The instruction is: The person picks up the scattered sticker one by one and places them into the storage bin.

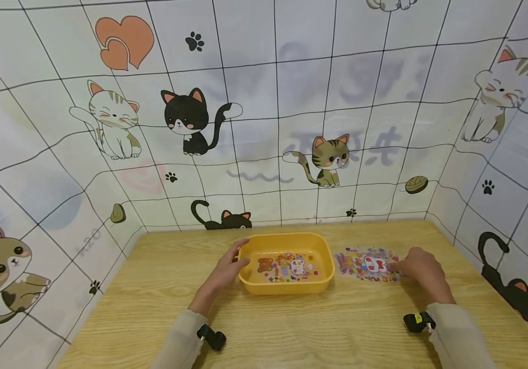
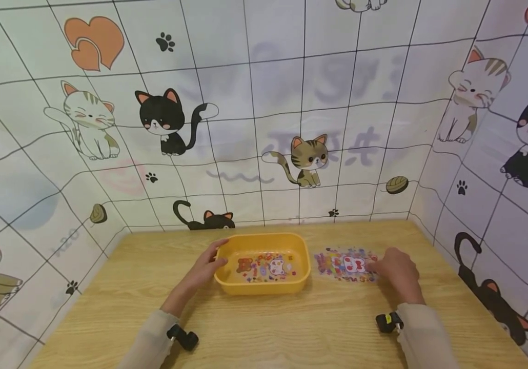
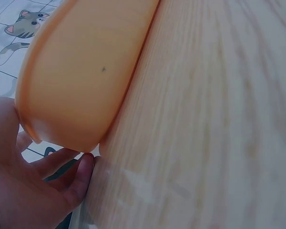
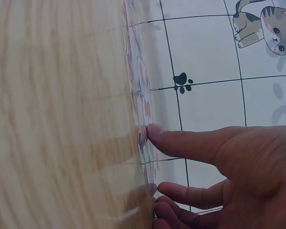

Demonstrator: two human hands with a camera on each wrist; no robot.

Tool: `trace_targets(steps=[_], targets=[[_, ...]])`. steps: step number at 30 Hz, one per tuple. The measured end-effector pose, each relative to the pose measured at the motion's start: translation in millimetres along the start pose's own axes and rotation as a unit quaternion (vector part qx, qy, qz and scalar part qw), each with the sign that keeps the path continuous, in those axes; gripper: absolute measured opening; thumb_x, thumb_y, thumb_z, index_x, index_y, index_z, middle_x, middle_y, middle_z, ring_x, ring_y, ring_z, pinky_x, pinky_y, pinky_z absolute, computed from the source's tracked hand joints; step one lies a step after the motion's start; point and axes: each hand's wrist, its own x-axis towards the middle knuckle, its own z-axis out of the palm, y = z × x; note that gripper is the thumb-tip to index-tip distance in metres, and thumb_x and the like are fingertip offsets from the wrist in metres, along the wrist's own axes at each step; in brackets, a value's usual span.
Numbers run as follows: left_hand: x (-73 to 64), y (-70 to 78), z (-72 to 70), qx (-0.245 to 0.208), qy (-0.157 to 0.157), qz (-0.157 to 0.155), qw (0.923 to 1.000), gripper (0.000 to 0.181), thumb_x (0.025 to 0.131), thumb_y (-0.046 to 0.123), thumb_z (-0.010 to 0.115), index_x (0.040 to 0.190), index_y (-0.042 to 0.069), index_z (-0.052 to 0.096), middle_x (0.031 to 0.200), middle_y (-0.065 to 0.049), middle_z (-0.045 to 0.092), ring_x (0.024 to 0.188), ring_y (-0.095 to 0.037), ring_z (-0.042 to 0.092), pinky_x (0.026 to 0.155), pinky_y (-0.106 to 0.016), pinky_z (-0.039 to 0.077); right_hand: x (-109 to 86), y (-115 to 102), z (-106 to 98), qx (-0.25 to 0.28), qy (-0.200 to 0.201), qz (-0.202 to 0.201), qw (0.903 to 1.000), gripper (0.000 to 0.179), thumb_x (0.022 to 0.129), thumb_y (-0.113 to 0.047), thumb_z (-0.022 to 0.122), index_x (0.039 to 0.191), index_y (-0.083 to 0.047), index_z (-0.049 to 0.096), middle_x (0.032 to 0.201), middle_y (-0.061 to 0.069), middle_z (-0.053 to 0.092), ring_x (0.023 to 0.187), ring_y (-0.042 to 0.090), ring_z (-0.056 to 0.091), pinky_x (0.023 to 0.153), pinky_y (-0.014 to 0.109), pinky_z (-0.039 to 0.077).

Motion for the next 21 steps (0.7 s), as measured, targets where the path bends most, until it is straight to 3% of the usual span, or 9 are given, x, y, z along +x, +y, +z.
trace_targets(steps=[13, 21], targets=[[-1.7, 1.9, 1.3, -0.013, 0.008, 0.003, 0.9999, 0.056, 0.103, 0.016, 0.059, 0.157, 0.023, 0.044, 0.151, -0.019, 0.053, 0.124, -0.034, 0.060, 0.097, -0.046, 0.054, 1.3, 5.7, -1.5, -0.012, 0.011, -0.001, 0.9999, 0.046, 0.087, -0.039, 0.075, 0.079, -0.001, 0.050, 0.074, 0.008, 0.041, 0.070, 0.024, 0.043, 0.060, 0.035, 0.035], [0.4, -3.1, 1.2, -0.005, 0.011, 0.005, 0.9999, 0.055, 0.104, 0.016, 0.059, 0.156, 0.025, 0.044, 0.149, -0.018, 0.055, 0.125, -0.033, 0.060, 0.098, -0.046, 0.054, 1.3, 2.9, 3.2, -0.015, 0.031, -0.001, 0.9994, 0.042, 0.088, -0.032, 0.075, 0.063, -0.012, 0.048, 0.065, 0.002, 0.039, 0.061, 0.018, 0.038, 0.055, 0.032, 0.031]])
